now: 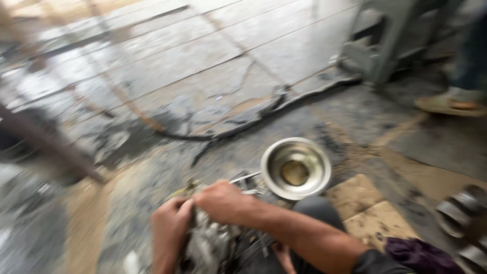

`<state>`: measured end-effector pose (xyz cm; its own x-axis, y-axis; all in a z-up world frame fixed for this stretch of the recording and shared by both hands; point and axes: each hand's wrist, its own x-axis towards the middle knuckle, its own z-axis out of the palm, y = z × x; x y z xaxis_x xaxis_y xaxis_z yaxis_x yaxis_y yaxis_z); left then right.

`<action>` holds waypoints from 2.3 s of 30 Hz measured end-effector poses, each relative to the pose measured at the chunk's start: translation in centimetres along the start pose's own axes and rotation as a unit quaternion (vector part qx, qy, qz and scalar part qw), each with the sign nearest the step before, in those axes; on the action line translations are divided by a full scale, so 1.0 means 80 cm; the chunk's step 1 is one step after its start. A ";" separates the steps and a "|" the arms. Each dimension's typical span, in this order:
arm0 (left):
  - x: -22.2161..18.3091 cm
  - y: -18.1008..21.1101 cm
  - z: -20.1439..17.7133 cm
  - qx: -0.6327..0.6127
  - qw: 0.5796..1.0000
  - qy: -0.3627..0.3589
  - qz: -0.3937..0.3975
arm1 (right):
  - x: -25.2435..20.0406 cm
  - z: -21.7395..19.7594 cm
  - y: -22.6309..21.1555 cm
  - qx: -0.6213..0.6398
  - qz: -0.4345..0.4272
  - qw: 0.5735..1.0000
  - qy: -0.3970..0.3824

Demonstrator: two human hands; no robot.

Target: Using wrenches and hands to disassemble or repair a motorcycle engine component.

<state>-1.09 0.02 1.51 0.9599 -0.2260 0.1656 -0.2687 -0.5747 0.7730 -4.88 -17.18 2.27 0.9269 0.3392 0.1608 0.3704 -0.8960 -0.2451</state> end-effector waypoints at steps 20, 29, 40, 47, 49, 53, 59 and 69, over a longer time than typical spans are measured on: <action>0.048 -0.112 0.041 0.071 0.995 -0.007 -0.065 | 0.011 -0.006 -0.007 0.013 -0.003 0.996 -0.093; -0.001 -0.002 0.011 0.071 0.996 0.049 0.003 | 0.020 0.024 0.046 0.028 -0.103 0.991 0.079; -0.002 0.018 0.002 -0.036 0.998 0.016 -0.052 | 0.010 -0.015 0.011 -0.063 -0.019 0.994 -0.085; -0.005 0.031 -0.010 -0.076 0.995 0.030 -0.050 | 0.013 -0.022 0.026 -0.011 0.021 0.997 -0.073; -0.007 0.027 -0.008 -0.049 0.997 0.032 -0.047 | 0.015 -0.018 0.029 -0.035 -0.038 0.999 0.011; -0.014 0.033 -0.001 -0.005 0.998 0.014 -0.055 | 0.028 -0.001 0.029 -0.074 -0.057 0.995 0.040; -0.007 0.029 0.002 0.025 0.999 0.031 0.002 | 0.028 -0.011 0.013 -0.125 -0.088 0.984 0.096; -0.001 0.024 -0.005 0.013 0.999 0.031 0.015 | 0.014 -0.006 0.025 -0.015 -0.026 0.999 -0.013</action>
<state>-1.64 -0.75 3.21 0.9541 -0.1949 0.2275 -0.2993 -0.5887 0.7509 -3.13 -18.71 2.44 0.9076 0.3932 0.1470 0.4170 -0.8850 -0.2072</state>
